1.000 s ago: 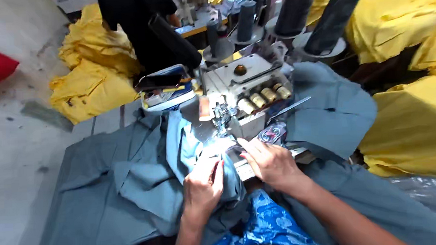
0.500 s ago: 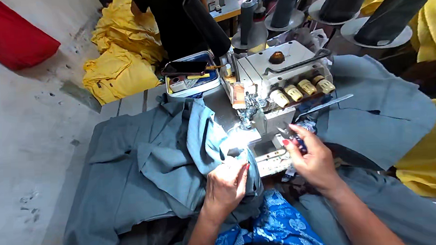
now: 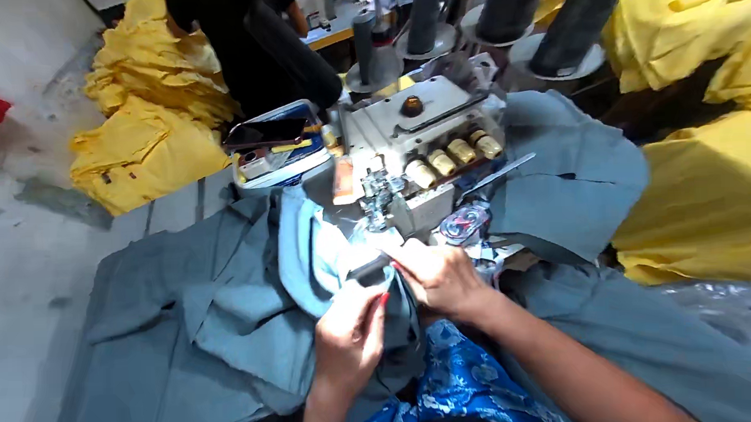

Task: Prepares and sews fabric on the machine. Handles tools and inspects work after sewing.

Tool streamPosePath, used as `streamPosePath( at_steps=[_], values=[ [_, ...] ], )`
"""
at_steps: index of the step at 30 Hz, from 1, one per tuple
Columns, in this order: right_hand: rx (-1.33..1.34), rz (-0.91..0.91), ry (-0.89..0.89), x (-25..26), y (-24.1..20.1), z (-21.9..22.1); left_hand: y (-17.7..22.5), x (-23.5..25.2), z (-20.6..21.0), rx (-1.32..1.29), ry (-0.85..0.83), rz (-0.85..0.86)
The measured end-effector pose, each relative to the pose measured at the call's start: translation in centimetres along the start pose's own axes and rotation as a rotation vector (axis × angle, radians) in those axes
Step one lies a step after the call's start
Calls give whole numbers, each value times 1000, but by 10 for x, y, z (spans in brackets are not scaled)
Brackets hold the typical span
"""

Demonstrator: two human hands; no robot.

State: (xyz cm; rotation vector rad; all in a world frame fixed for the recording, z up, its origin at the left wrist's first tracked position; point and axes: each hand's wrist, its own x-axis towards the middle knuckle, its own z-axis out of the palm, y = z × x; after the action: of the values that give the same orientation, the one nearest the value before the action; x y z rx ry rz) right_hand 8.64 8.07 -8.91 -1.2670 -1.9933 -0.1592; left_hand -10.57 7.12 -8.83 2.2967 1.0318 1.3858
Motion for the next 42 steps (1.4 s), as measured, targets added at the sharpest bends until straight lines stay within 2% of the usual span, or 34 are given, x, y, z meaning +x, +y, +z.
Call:
streamPosePath(
  at_steps=[3, 5, 7, 9, 10, 11, 13, 15, 17, 19, 21, 24, 26, 28, 32, 37, 42],
  values=[
    [99, 220, 215, -15, 13, -11, -12, -8, -39, -187, 123, -184],
    [98, 441, 338, -27, 42, -27, -24, -7, -77, -301, 390, -421],
    [11, 669, 377, -32, 82, -52, -36, -2, -115, -313, 654, -618],
    [-141, 852, 324, -28, 126, -76, -57, -1, -145, -164, 800, -629],
    [-221, 909, 262, -25, 147, -84, -72, -4, -157, -16, 794, -598],
    [-287, 954, 176, -22, 165, -90, -91, -11, -167, 149, 728, -582],
    [-363, 976, -12, -21, 192, -93, -101, -18, -163, 421, 540, -596],
    [-417, 922, -81, -20, 192, -93, -76, -16, -132, 530, 419, -467],
    [-439, 747, 27, -17, 164, -90, -45, -11, -92, 461, 296, -324],
    [-435, 421, 180, -18, 129, -73, -21, 0, -51, 321, 180, -274],
    [-352, 29, 222, -20, 102, -43, -9, 11, -16, 215, 82, -250],
    [-233, -375, 70, -7, 82, -12, -16, 29, 19, 220, -35, -100],
    [-266, -544, -17, 10, 84, -2, -25, 38, 31, 379, -152, -117],
    [-317, -616, -60, 23, 95, 3, -30, 42, 36, 494, -198, -151],
    [-332, -674, -116, 30, 108, -2, -28, 46, 40, 557, -188, -187],
    [-408, -565, -103, 10, 100, -13, -27, 49, 40, 568, -184, -165],
    [-484, -508, -117, -32, 80, -21, -27, 50, 42, 543, -195, -202]
  ],
)
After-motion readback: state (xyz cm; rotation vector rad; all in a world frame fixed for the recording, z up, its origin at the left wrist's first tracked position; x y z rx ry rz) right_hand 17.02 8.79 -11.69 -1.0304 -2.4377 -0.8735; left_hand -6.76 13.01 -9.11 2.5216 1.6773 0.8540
